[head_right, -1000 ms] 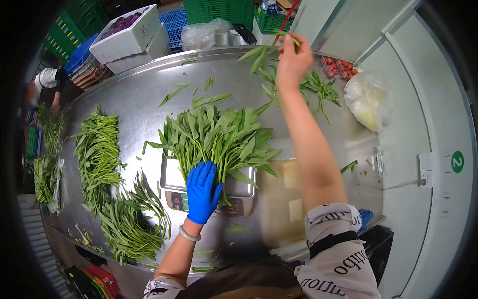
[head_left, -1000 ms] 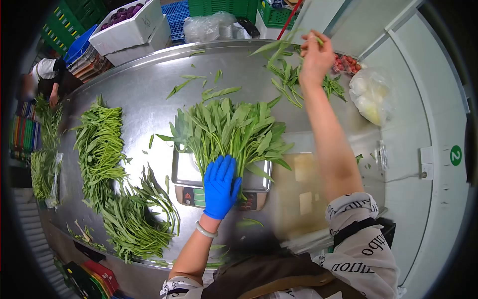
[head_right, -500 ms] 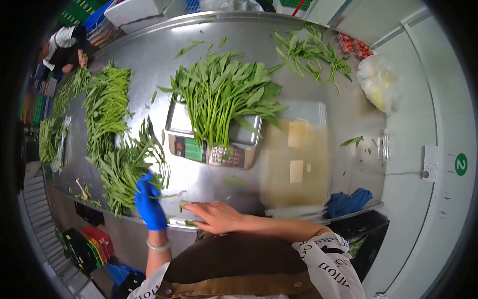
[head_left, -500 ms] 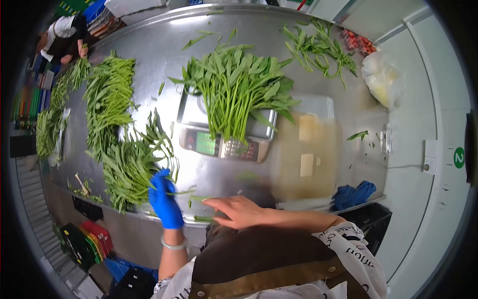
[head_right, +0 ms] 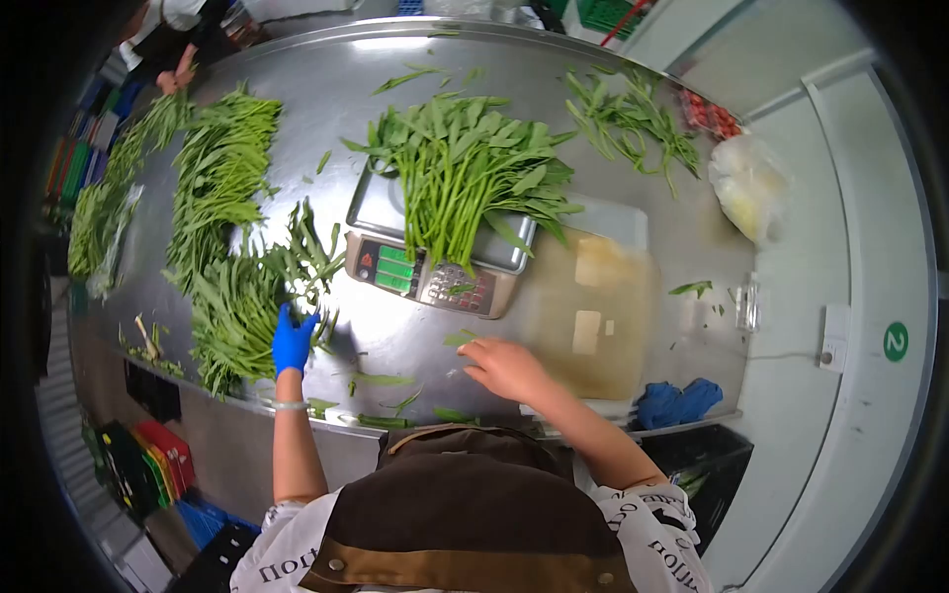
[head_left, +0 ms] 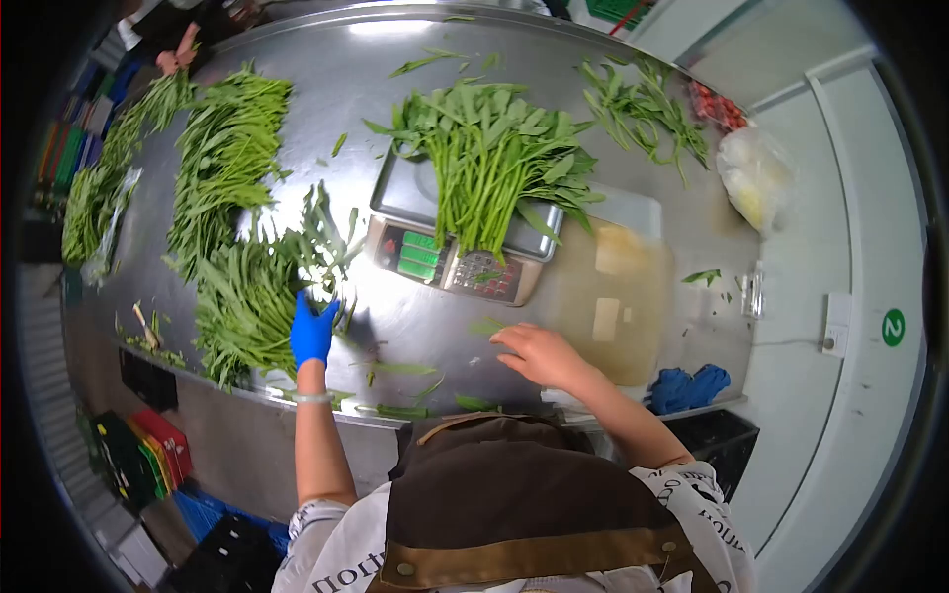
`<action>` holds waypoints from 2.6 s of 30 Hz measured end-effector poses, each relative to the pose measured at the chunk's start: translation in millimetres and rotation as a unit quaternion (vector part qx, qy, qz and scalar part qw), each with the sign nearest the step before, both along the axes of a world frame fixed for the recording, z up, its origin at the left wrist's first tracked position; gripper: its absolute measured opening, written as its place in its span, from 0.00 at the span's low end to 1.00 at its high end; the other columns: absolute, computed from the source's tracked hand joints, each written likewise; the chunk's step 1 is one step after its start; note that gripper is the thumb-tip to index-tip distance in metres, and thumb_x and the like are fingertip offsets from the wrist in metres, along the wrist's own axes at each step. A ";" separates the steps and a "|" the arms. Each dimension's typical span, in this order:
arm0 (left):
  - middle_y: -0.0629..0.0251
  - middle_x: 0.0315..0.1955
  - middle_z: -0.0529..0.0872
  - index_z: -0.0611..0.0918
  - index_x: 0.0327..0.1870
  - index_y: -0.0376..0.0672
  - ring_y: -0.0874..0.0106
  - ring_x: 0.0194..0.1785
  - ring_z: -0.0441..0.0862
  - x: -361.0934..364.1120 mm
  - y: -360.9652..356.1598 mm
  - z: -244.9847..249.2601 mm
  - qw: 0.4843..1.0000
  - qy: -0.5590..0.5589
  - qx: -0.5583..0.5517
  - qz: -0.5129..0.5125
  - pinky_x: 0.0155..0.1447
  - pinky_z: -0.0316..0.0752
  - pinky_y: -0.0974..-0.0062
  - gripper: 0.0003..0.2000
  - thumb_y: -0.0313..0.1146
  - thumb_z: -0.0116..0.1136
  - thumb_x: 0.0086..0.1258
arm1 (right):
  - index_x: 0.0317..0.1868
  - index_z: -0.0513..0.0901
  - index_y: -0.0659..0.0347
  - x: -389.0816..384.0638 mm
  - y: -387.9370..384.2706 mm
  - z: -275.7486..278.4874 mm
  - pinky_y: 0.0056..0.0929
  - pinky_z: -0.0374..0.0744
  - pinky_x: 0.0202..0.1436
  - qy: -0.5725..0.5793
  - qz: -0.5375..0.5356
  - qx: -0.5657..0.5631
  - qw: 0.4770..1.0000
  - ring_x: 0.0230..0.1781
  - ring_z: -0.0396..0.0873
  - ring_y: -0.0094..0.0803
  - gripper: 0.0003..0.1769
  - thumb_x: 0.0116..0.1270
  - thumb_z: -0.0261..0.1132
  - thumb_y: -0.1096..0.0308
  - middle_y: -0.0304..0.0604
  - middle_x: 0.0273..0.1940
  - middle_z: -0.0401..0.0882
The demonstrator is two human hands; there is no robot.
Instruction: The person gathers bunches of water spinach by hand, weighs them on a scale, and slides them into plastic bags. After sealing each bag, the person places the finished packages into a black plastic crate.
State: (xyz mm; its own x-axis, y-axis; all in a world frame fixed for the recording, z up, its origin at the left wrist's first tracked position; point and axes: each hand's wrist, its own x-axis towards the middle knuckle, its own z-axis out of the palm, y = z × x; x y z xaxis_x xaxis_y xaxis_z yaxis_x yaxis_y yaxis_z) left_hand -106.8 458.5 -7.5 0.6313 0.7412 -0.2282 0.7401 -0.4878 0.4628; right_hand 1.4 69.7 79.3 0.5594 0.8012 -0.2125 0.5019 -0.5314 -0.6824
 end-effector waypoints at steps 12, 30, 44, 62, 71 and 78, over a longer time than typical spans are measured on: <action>0.52 0.64 0.69 0.62 0.70 0.41 0.63 0.61 0.73 241.1 -90.5 71.1 0.847 -0.115 -0.517 -0.047 0.64 0.67 0.67 0.40 0.63 0.50 0.66 | 0.60 0.68 0.73 149.0 61.1 -16.0 0.33 0.72 0.58 0.410 -0.482 0.294 0.716 0.50 0.76 0.34 0.42 0.60 0.66 0.43 0.48 0.50 0.78; 0.54 0.63 0.68 0.51 0.72 0.32 0.69 0.65 0.65 139.5 -448.5 72.5 0.813 -0.288 -0.480 -0.161 0.67 0.61 0.73 0.30 0.32 0.49 0.75 | 0.70 0.57 0.66 40.3 -168.4 -42.2 0.33 0.66 0.64 0.115 -0.452 0.334 0.819 0.61 0.71 0.40 0.33 0.69 0.58 0.64 0.53 0.60 0.72; 0.68 0.46 0.79 0.76 0.56 0.41 0.78 0.43 0.74 57.2 -414.5 -11.8 0.874 -0.138 -0.466 0.018 0.48 0.69 0.79 0.16 0.37 0.55 0.71 | 0.58 0.69 0.63 -15.0 -307.9 -129.1 0.27 0.75 0.48 0.195 -0.563 0.193 0.779 0.44 0.76 0.30 0.23 0.66 0.63 0.63 0.44 0.47 0.76; 0.71 0.28 0.82 0.83 0.47 0.45 0.82 0.23 0.71 74.0 -391.3 -38.4 0.872 -0.048 -0.485 -0.049 0.28 0.64 0.84 0.11 0.28 0.55 0.65 | 0.48 0.71 0.63 16.3 -354.8 -136.2 0.35 0.76 0.44 0.050 -0.512 0.058 0.855 0.39 0.79 0.41 0.16 0.59 0.54 0.84 0.47 0.38 0.78; 0.72 0.30 0.83 0.81 0.53 0.44 0.85 0.19 0.66 87.0 -393.1 -41.0 0.856 -0.015 -0.508 -0.097 0.25 0.60 0.86 0.15 0.28 0.55 0.65 | 0.39 0.77 0.58 38.1 -360.6 -107.3 0.33 0.75 0.43 -0.261 -0.210 -0.059 0.940 0.41 0.73 0.36 0.10 0.55 0.61 0.75 0.39 0.36 0.74; 0.48 0.27 0.84 0.77 0.50 0.33 0.53 0.32 0.84 116.6 -404.1 28.4 0.881 0.049 0.068 -0.465 0.36 0.78 0.59 0.16 0.30 0.51 0.62 | 0.27 0.80 0.55 39.4 -243.3 12.4 0.31 0.72 0.44 -0.378 0.121 0.029 0.918 0.41 0.71 0.32 0.04 0.51 0.61 0.68 0.34 0.32 0.73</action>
